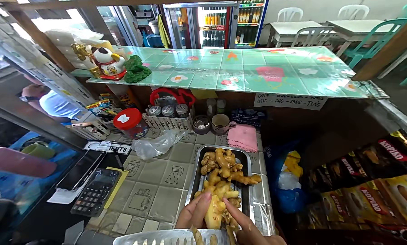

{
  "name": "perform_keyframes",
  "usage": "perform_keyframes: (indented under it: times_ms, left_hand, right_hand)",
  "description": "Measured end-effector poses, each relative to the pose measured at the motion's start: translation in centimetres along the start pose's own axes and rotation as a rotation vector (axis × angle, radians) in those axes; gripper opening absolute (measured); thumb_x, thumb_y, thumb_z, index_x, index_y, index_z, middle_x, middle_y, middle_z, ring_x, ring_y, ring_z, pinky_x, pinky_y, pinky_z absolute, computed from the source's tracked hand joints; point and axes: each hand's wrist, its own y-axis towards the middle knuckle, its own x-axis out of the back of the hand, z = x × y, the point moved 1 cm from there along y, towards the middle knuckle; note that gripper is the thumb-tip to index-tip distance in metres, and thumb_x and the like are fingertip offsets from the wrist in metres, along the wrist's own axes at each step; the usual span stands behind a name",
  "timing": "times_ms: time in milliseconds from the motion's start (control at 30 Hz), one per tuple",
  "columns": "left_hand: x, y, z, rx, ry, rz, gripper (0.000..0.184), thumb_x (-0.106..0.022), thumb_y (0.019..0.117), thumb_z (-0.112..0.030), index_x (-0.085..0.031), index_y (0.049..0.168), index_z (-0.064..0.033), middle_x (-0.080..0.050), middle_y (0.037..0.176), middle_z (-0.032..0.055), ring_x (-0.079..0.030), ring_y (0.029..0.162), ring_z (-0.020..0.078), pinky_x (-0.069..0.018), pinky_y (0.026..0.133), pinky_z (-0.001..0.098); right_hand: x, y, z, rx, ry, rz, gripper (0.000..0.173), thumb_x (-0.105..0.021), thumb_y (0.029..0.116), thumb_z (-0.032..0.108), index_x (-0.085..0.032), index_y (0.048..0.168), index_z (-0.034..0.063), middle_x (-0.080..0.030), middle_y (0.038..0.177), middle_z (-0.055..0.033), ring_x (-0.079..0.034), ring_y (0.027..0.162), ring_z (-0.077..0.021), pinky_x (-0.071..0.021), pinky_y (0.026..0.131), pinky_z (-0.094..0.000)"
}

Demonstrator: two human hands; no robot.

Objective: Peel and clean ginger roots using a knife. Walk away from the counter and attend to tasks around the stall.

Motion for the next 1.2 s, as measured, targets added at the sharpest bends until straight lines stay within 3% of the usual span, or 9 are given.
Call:
perform_keyframes:
  times_ms: [133,300,500,667,867,967,1033,1133,1200]
  left_hand:
    - [0.9,0.0,0.5,0.000,0.007,0.039,0.032,-0.040,0.1100,-0.025,-0.062,0.118,-0.0044,-0.072,0.097,-0.0006,-0.069,0.090,0.0073,-0.0579,0.086,0.0293]
    - [-0.8,-0.1,-0.4,0.017,0.037,-0.077,0.035,-0.035,0.1089,-0.017,-0.066,0.107,-0.0024,-0.072,0.081,0.0009,-0.069,0.074,0.0077,-0.0597,0.071,0.0259]
    - [-0.8,-0.1,-0.5,0.053,0.016,-0.094,0.035,-0.034,0.1096,-0.019,-0.065,0.108,-0.0023,-0.072,0.082,0.0014,-0.069,0.074,0.0073,-0.0598,0.071,0.0255]
    - [-0.2,0.1,0.1,0.078,-0.049,-0.059,0.035,-0.035,0.1106,-0.022,-0.065,0.110,-0.0041,-0.073,0.090,0.0014,-0.070,0.084,0.0079,-0.0595,0.080,0.0277]
    - [-0.2,0.2,0.5,0.036,0.001,-0.029,0.032,-0.036,0.1095,-0.019,-0.065,0.110,-0.0047,-0.072,0.087,-0.0011,-0.069,0.080,0.0055,-0.0589,0.077,0.0254]
    - [0.2,0.1,0.9,0.011,-0.028,0.015,0.030,-0.040,0.1096,-0.021,-0.064,0.116,-0.0049,-0.072,0.096,-0.0008,-0.069,0.089,0.0065,-0.0578,0.085,0.0273]
    - [0.3,0.1,1.0,0.007,-0.047,0.011,0.029,-0.041,0.1092,-0.021,-0.066,0.114,-0.0057,-0.073,0.096,-0.0003,-0.069,0.089,0.0069,-0.0584,0.084,0.0279]
    - [0.3,-0.1,0.8,0.001,-0.005,0.038,0.028,-0.042,0.1095,-0.024,-0.062,0.117,-0.0053,-0.070,0.101,-0.0008,-0.067,0.095,0.0070,-0.0563,0.090,0.0297]
    - [0.1,0.1,0.7,0.015,-0.004,0.037,0.028,-0.039,0.1099,-0.023,-0.062,0.113,-0.0073,-0.070,0.096,-0.0026,-0.068,0.091,0.0055,-0.0570,0.087,0.0281]
  right_hand:
    - [0.3,0.1,0.1,0.009,-0.022,-0.027,0.077,-0.064,0.0983,0.048,-0.040,0.156,0.0040,-0.071,0.086,-0.0146,-0.064,0.061,-0.0267,-0.0531,0.054,-0.0482]
    - [-0.9,-0.1,-1.1,0.039,0.055,-0.039,0.093,-0.069,0.0927,0.053,-0.029,0.160,0.0038,-0.073,0.094,-0.0123,-0.068,0.071,-0.0234,-0.0570,0.062,-0.0464]
    - [0.2,0.1,0.4,-0.013,-0.061,-0.009,0.088,-0.067,0.0946,0.052,-0.033,0.159,0.0035,-0.069,0.079,-0.0115,-0.062,0.058,-0.0256,-0.0518,0.052,-0.0484]
    - [0.7,0.1,0.3,0.006,-0.151,-0.029,0.079,-0.063,0.0973,0.053,-0.041,0.156,0.0054,-0.068,0.075,-0.0117,-0.059,0.053,-0.0256,-0.0489,0.048,-0.0465]
    - [0.5,0.1,-0.3,-0.025,0.014,-0.009,0.085,-0.067,0.0949,0.051,-0.035,0.158,0.0052,-0.071,0.081,-0.0115,-0.064,0.059,-0.0256,-0.0532,0.053,-0.0480]
    - [0.7,0.2,0.2,-0.028,-0.015,0.001,0.083,-0.066,0.0957,0.051,-0.036,0.158,0.0048,-0.070,0.080,-0.0115,-0.063,0.059,-0.0265,-0.0527,0.053,-0.0484]
    - [0.7,0.2,0.1,-0.022,-0.022,-0.008,0.079,-0.066,0.0965,0.050,-0.038,0.157,0.0056,-0.069,0.080,-0.0116,-0.062,0.058,-0.0264,-0.0520,0.052,-0.0483]
    - [0.8,0.1,-0.4,-0.024,0.031,-0.024,0.071,-0.065,0.0977,0.047,-0.044,0.154,0.0084,-0.072,0.087,-0.0127,-0.065,0.062,-0.0257,-0.0543,0.056,-0.0482]
    - [0.9,0.1,-0.6,-0.030,0.093,0.006,0.072,-0.066,0.0980,0.045,-0.041,0.154,0.0084,-0.073,0.093,-0.0135,-0.068,0.068,-0.0258,-0.0566,0.061,-0.0488]
